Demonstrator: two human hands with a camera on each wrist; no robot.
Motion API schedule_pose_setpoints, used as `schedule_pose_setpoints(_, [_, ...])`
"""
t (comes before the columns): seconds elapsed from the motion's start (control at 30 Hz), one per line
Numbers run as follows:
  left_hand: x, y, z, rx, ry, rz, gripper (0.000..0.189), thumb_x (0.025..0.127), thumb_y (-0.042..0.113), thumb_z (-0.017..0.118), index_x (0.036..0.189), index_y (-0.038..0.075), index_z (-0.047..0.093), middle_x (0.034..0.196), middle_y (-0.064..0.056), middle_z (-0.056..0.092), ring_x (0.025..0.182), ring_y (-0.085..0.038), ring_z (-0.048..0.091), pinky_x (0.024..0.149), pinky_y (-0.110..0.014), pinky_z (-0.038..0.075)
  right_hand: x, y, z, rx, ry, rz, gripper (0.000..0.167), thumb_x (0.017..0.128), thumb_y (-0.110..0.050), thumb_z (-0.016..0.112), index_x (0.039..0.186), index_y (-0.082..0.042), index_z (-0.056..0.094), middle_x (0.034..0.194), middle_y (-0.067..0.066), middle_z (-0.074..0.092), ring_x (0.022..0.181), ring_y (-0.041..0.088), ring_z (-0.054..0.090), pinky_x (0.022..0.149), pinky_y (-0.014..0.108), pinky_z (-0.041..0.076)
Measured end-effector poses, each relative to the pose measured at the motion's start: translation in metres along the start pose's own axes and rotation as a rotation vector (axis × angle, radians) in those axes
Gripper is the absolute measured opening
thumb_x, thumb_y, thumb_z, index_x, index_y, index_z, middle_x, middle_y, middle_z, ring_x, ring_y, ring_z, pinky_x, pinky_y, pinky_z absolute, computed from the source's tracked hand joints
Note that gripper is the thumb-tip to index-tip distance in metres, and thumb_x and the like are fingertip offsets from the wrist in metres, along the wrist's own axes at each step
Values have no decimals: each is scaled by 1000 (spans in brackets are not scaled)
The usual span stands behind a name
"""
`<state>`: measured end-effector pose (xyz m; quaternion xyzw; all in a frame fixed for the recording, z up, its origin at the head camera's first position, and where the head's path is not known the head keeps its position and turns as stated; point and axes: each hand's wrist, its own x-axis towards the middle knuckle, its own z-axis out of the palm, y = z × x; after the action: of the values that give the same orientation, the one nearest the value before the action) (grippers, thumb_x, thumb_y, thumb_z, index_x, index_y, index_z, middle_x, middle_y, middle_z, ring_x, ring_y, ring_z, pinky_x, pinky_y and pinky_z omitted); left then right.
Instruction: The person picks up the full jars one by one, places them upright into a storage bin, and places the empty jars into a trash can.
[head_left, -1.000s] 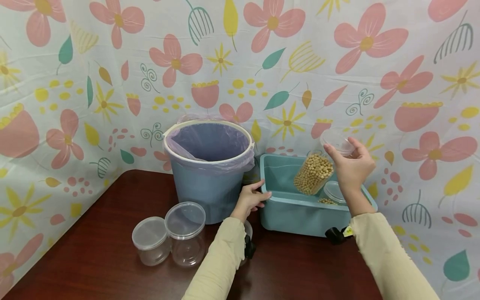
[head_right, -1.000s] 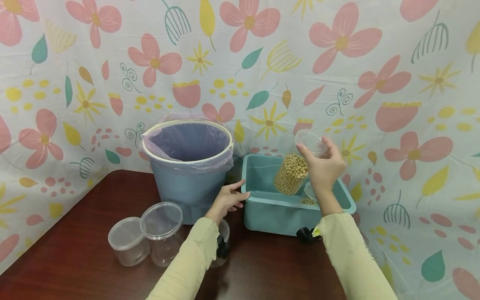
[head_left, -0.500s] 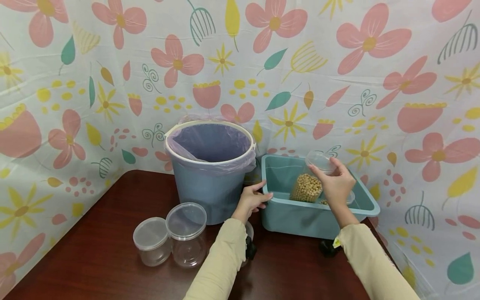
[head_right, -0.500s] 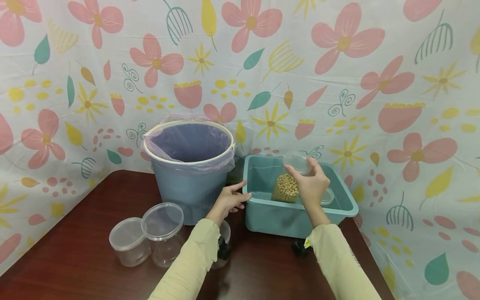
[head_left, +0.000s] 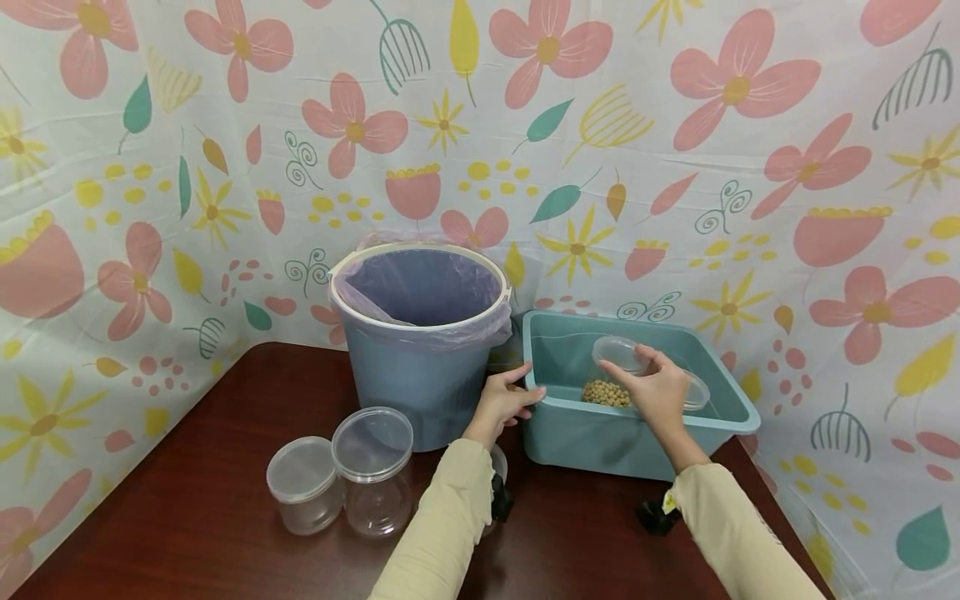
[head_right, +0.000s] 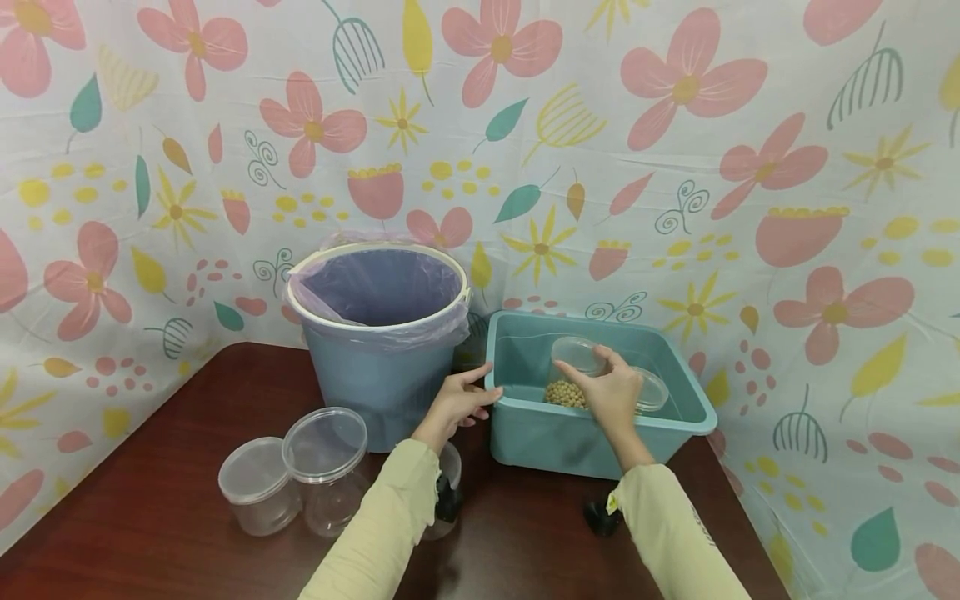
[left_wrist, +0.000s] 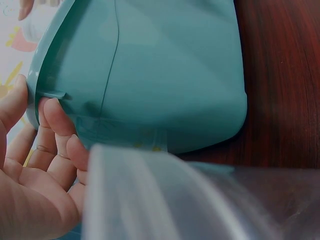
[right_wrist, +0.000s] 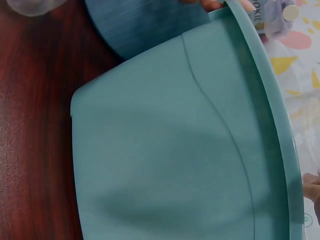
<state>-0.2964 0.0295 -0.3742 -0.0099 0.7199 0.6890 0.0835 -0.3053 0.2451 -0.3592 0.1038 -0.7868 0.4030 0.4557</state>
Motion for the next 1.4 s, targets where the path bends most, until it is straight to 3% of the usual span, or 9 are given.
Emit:
schedule_pose_setpoints(0.33, [1, -1, 0, 5, -10, 4, 54, 78, 22, 71, 128, 28, 51, 72, 0, 62, 50, -13, 54, 42, -23, 36, -6, 7, -2, -188, -169, 16, 50, 56, -21, 85, 93, 7, 67, 53, 10, 57, 42, 4, 42, 49, 27, 40])
schedule_pose_setpoints(0.57, [1, 0, 1, 15, -9, 11, 53, 77, 22, 71, 126, 29, 52, 72, 0, 62, 49, -11, 54, 44, -24, 38, -6, 8, -6, -238, -294, 17, 52, 59, -28, 83, 92, 9, 66, 51, 11, 54, 34, 16, 34, 41, 25, 29])
schedule_pose_setpoints(0.8, [0, -1, 1, 9, -12, 16, 53, 78, 22, 71, 127, 29, 52, 72, 0, 62, 49, -11, 53, 42, -23, 37, -3, 8, -11, -251, -407, 30, 55, 64, -31, 80, 97, 11, 64, 40, -2, 37, 34, 10, 20, 38, 25, 22])
schedule_pose_setpoints(0.97, [1, -2, -1, 7, -5, 19, 55, 78, 22, 71, 129, 27, 50, 71, 0, 61, 49, -11, 53, 42, -23, 36, -1, 5, -16, -285, -513, 60, 60, 69, -32, 76, 105, 13, 59, 43, 4, 42, 36, 8, 19, 39, 25, 24])
schedule_pose_setpoints(1.1, [1, -2, -2, 18, -1, 23, 55, 78, 23, 70, 129, 27, 50, 71, 0, 62, 48, -11, 53, 42, -22, 36, -2, 4, -18, -299, -548, 50, 62, 72, -31, 74, 111, 13, 56, 86, 26, 61, 35, 8, 19, 37, 26, 25])
schedule_pose_setpoints(1.17, [1, -1, -1, 27, 2, 16, 55, 78, 23, 70, 128, 27, 50, 72, 0, 62, 48, -11, 53, 43, -23, 37, -4, 4, -19, -288, -556, 43, 62, 73, -31, 73, 113, 13, 54, 112, 32, 52, 35, 11, 21, 39, 27, 28])
schedule_pose_setpoints(1.23, [0, -2, -1, 37, 3, 7, 54, 78, 23, 70, 128, 28, 51, 73, 0, 62, 49, -11, 53, 43, -23, 37, -7, 4, -20, -269, -557, 35, 61, 75, -30, 72, 114, 13, 54, 122, 33, 44, 36, 17, 31, 43, 32, 36])
schedule_pose_setpoints(1.33, [0, -1, 0, 45, 4, 0, 54, 78, 23, 70, 127, 28, 51, 73, 0, 62, 49, -11, 53, 43, -23, 37, -11, 4, -20, -231, -543, 20, 58, 77, -28, 70, 115, 12, 53, 124, 33, 42, 68, 36, 55, 64, 46, 45])
schedule_pose_setpoints(1.4, [0, -1, 1, 49, 7, 7, 53, 78, 23, 70, 127, 28, 52, 74, 0, 62, 49, -11, 53, 43, -23, 37, -11, 4, -21, -211, -525, 3, 55, 78, -27, 69, 115, 11, 54, 124, 32, 42, 98, 45, 50, 78, 55, 41])
